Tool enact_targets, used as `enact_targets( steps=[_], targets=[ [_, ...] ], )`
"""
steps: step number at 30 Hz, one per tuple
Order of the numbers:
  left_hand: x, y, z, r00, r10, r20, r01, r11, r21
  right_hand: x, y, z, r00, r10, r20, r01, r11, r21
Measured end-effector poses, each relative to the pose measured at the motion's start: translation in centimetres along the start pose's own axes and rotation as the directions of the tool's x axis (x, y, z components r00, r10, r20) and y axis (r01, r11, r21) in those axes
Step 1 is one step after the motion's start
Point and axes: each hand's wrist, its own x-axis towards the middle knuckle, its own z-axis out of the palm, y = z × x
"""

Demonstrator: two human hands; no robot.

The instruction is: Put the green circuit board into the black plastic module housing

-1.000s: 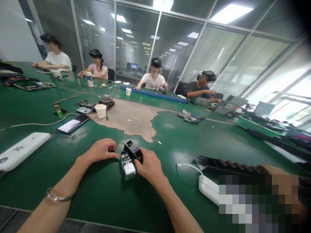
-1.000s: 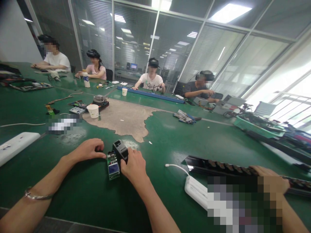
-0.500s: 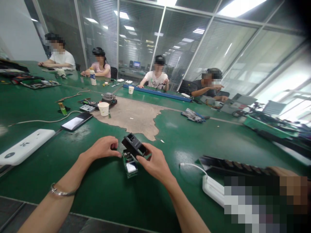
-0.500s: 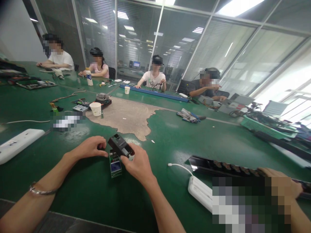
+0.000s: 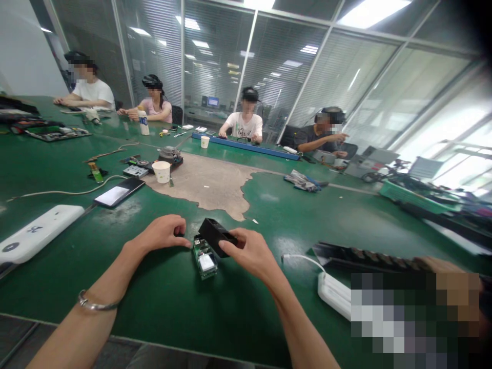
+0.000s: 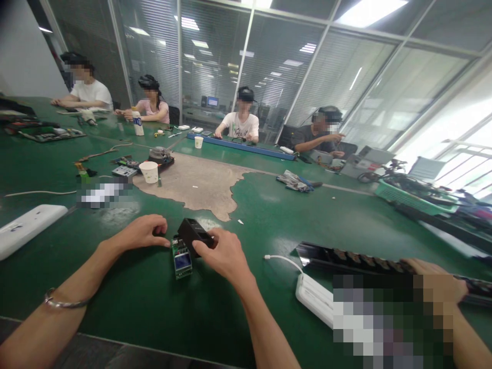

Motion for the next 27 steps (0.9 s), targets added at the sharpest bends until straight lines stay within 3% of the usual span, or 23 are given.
enact_targets(
  steps=[8, 15, 27],
  targets=[
    [-0.2, 0.5, -0.4, 1.0, -0.012, -0.003, 0.012, 1.0, -0.003, -2.1, -3.3, 1.9, 0.997, -0.05, -0.065, 0.035, 0.975, -0.218],
    [-0.1, 0.4, -0.3, 1.0, -0.011, -0.001, 0.011, 1.0, 0.014, -3.5, -4.7, 4.2, 0.997, -0.07, -0.017, 0.058, 0.925, -0.375],
    [-0.1, 0.5, -0.4, 1.0, -0.006, -0.001, 0.006, 1.0, 0.012, -3.8, -4.7, 3.8, 0.987, 0.043, 0.157, 0.029, 0.903, -0.429]
  ],
)
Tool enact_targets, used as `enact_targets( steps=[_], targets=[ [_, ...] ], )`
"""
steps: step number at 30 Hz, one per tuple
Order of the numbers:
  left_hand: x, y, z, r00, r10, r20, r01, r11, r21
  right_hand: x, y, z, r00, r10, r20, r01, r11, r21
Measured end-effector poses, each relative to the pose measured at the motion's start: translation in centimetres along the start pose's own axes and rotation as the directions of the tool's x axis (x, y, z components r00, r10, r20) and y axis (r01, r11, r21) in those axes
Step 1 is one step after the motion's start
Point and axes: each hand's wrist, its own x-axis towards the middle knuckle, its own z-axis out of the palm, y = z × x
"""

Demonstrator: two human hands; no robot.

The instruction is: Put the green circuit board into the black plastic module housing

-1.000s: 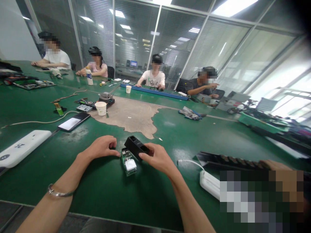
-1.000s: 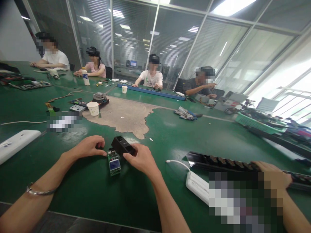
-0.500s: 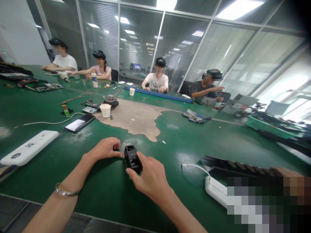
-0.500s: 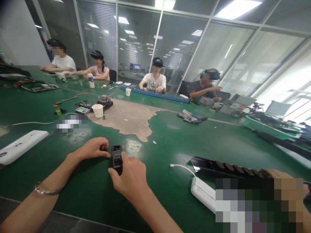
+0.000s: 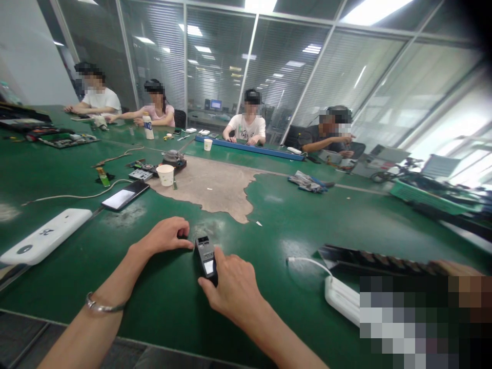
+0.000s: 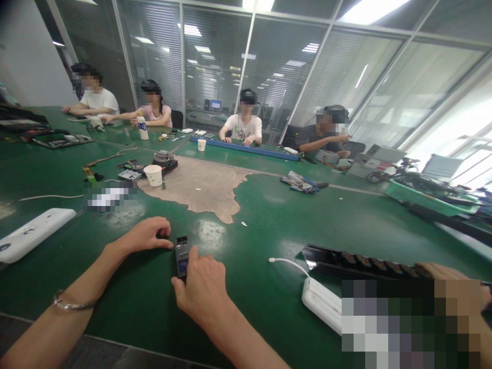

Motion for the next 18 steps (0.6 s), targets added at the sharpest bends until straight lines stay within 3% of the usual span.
enact_targets(
  steps=[9, 18],
  targets=[
    [0.2, -0.1, 0.3, 1.0, -0.001, 0.014, 0.001, 1.0, 0.004, 1.8, 1.2, 2.5, 0.976, -0.046, -0.214, 0.067, 0.993, 0.093],
    [0.0, -0.1, -0.1, 1.0, -0.005, -0.009, 0.005, 1.0, 0.008, 2.5, 1.6, 3.0, 0.962, 0.013, -0.272, 0.042, 0.98, 0.196]
  ],
)
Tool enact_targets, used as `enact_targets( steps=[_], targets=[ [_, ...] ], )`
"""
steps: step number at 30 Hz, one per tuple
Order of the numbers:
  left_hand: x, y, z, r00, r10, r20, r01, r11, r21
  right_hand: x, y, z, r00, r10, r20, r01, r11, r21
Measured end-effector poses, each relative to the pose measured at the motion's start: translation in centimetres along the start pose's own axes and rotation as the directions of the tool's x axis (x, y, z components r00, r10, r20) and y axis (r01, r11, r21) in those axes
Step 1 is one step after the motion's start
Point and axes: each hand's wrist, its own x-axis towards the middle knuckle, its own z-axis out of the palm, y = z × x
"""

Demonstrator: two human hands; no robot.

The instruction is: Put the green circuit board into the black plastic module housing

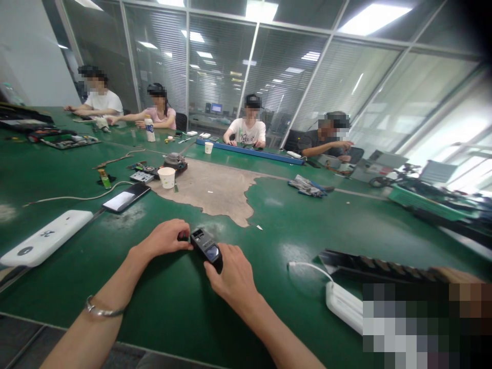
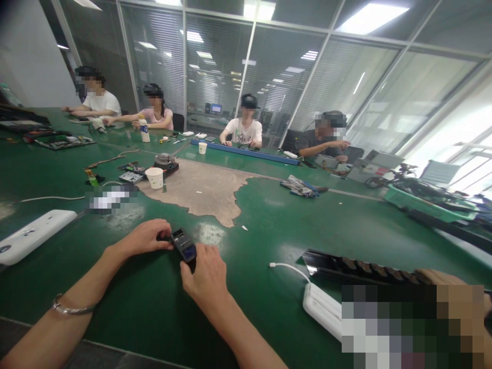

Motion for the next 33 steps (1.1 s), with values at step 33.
enact_targets(
  steps=[33],
  targets=[
    [0.0, -0.1, 0.1, 1.0, -0.002, -0.023, 0.003, 0.999, 0.034, 1.9, 3.5, -1.4, 0.988, 0.153, -0.023, -0.154, 0.975, -0.158]
  ],
)
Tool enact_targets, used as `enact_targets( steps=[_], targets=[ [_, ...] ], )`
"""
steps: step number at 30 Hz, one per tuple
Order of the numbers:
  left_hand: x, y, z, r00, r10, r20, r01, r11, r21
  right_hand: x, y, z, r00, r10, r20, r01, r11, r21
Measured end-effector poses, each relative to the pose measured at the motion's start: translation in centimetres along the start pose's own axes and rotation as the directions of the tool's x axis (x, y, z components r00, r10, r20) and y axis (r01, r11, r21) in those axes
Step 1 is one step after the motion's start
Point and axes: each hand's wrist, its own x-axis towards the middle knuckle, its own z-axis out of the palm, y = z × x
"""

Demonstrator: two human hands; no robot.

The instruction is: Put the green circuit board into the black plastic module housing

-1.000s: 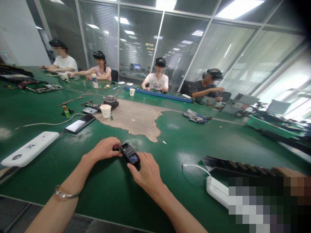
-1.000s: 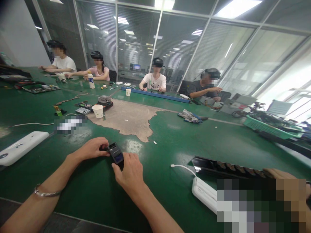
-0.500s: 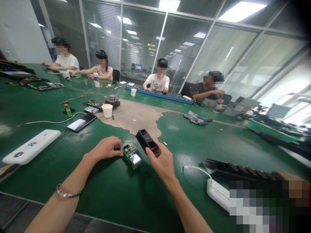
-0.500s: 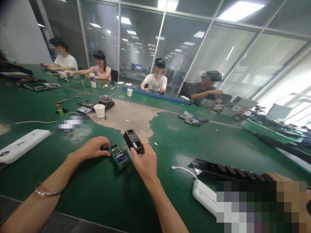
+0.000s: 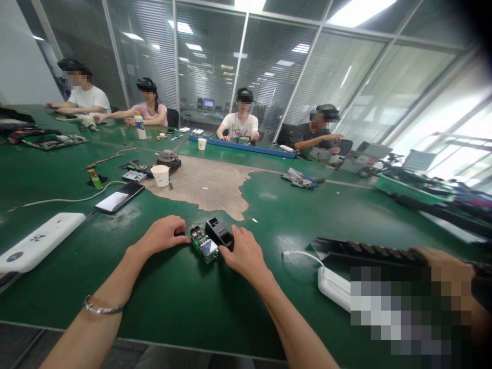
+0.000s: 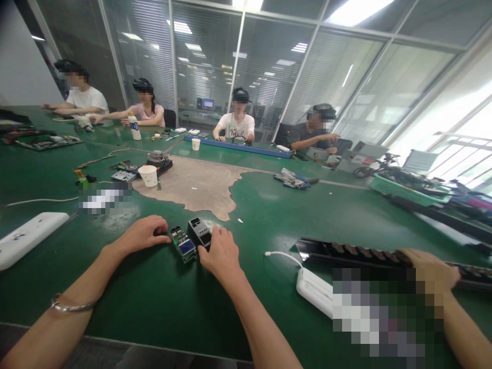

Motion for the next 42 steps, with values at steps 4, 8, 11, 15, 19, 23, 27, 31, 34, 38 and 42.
enact_targets(
  steps=[4, 8, 11, 15, 19, 23, 27, 31, 34, 38, 42],
  targets=[
    [0.0, 0.1, -0.1, 1.0, -0.008, 0.01, 0.007, 1.0, 0.005, 0.6, 0.8, -0.1, 0.999, -0.036, 0.008, 0.034, 0.992, 0.119],
    [-0.1, 0.2, -0.1, 1.0, -0.009, -0.004, 0.009, 1.0, 0.007, 0.8, 0.2, -0.6, 0.992, 0.023, -0.125, 0.017, 0.951, 0.309],
    [-0.2, 0.2, -0.1, 1.0, -0.003, -0.016, 0.003, 1.0, 0.002, 0.4, -1.1, -1.0, 0.983, 0.012, -0.183, 0.076, 0.88, 0.468],
    [-0.2, 0.1, 0.1, 1.0, -0.013, -0.026, 0.013, 1.0, -0.006, -0.4, -2.4, -0.7, 0.981, -0.058, -0.184, 0.147, 0.842, 0.52],
    [-0.1, 0.0, 0.2, 0.999, -0.007, -0.035, 0.007, 1.0, -0.015, -1.0, -3.2, -0.1, 0.975, -0.119, -0.187, 0.19, 0.884, 0.427],
    [-0.2, -0.2, 0.1, 1.0, 0.002, -0.029, -0.002, 1.0, -0.027, -1.5, -3.8, 0.0, 0.969, -0.161, -0.185, 0.216, 0.919, 0.329],
    [-0.3, -0.3, -0.3, 1.0, 0.008, 0.007, -0.008, 0.999, -0.05, -1.9, -4.2, -0.2, 0.972, -0.168, -0.162, 0.209, 0.937, 0.28],
    [-0.3, -0.1, -0.5, 1.0, 0.011, 0.019, -0.01, 0.999, -0.044, -2.0, -4.2, -0.3, 0.975, -0.169, -0.142, 0.202, 0.943, 0.264],
    [-0.2, -0.1, -0.4, 1.0, 0.018, 0.018, -0.017, 0.999, -0.037, -1.9, -4.2, -0.2, 0.973, -0.171, -0.153, 0.206, 0.945, 0.252],
    [-0.1, -0.2, -0.2, 0.999, 0.018, 0.033, -0.017, 0.999, -0.031, -1.9, -4.0, 0.3, 0.976, -0.182, -0.119, 0.204, 0.954, 0.218],
    [-0.2, -0.4, -0.1, 0.999, 0.025, 0.035, -0.024, 0.999, -0.023, -1.9, -3.8, 0.8, 0.982, -0.177, -0.061, 0.186, 0.963, 0.194]
  ],
)
